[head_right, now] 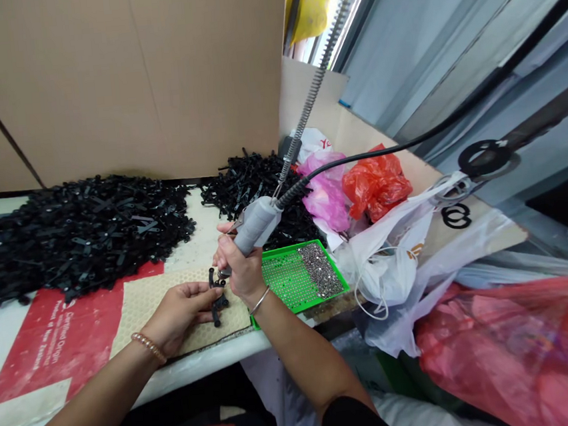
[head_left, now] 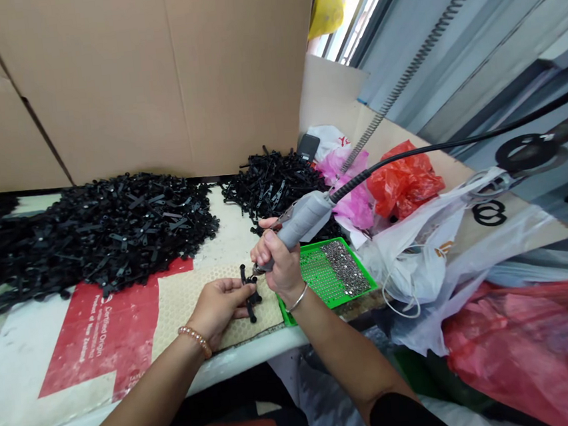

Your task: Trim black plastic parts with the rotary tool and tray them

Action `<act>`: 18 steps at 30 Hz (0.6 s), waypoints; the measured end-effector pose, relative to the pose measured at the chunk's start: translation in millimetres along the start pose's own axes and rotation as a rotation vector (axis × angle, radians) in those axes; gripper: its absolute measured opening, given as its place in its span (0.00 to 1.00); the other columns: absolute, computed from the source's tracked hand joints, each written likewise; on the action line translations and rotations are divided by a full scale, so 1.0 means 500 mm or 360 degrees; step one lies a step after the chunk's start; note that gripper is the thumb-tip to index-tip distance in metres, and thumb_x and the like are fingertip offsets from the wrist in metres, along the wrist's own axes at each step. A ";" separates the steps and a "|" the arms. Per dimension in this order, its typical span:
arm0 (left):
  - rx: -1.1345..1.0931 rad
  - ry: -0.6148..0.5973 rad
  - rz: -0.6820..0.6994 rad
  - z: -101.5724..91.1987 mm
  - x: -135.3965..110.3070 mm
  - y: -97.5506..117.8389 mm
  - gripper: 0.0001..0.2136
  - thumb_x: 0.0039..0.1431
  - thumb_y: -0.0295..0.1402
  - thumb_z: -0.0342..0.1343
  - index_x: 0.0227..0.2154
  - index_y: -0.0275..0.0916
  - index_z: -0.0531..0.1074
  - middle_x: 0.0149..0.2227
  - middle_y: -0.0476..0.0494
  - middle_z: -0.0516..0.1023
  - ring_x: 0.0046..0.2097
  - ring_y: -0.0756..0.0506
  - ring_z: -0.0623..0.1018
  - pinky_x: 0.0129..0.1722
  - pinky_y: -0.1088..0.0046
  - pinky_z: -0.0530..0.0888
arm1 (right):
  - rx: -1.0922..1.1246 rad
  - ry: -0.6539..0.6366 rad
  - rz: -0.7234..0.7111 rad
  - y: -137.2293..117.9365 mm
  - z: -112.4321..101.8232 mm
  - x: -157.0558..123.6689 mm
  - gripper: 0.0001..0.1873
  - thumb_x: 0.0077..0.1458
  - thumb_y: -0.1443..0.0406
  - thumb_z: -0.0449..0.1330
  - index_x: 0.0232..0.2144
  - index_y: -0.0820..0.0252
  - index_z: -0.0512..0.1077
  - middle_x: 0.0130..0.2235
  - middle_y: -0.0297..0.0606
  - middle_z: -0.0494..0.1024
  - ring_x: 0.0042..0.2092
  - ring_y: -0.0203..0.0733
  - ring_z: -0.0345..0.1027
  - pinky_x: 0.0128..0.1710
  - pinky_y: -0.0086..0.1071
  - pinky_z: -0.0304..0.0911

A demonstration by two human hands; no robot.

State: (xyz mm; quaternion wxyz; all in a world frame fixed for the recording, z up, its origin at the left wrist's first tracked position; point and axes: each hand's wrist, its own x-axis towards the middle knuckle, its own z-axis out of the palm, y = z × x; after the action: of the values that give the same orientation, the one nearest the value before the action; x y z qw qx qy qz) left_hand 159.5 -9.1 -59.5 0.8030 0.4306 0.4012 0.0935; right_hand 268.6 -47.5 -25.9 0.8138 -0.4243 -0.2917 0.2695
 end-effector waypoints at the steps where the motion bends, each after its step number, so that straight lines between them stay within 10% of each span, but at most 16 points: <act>1: -0.0001 -0.0002 -0.0002 0.000 0.000 0.001 0.12 0.37 0.30 0.70 0.25 0.31 0.75 0.26 0.43 0.77 0.26 0.50 0.75 0.23 0.78 0.74 | -0.0001 0.0003 -0.0001 0.000 0.000 0.000 0.14 0.49 0.57 0.62 0.35 0.58 0.67 0.15 0.21 0.58 0.17 0.29 0.50 0.20 0.26 0.55; 18: 0.0007 -0.0007 -0.0005 0.001 0.000 -0.001 0.10 0.39 0.30 0.68 0.25 0.31 0.75 0.26 0.44 0.77 0.26 0.51 0.74 0.23 0.78 0.74 | -0.0063 -0.0011 -0.0004 0.004 -0.002 -0.003 0.15 0.48 0.57 0.62 0.36 0.58 0.66 0.16 0.21 0.57 0.17 0.29 0.51 0.20 0.26 0.56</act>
State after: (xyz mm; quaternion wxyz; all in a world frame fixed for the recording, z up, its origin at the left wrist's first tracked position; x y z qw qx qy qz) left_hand 159.8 -10.0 -59.7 0.8032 0.4320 0.4002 0.0904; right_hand 267.9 -47.8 -28.4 0.8045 -0.4391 -0.3003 0.2640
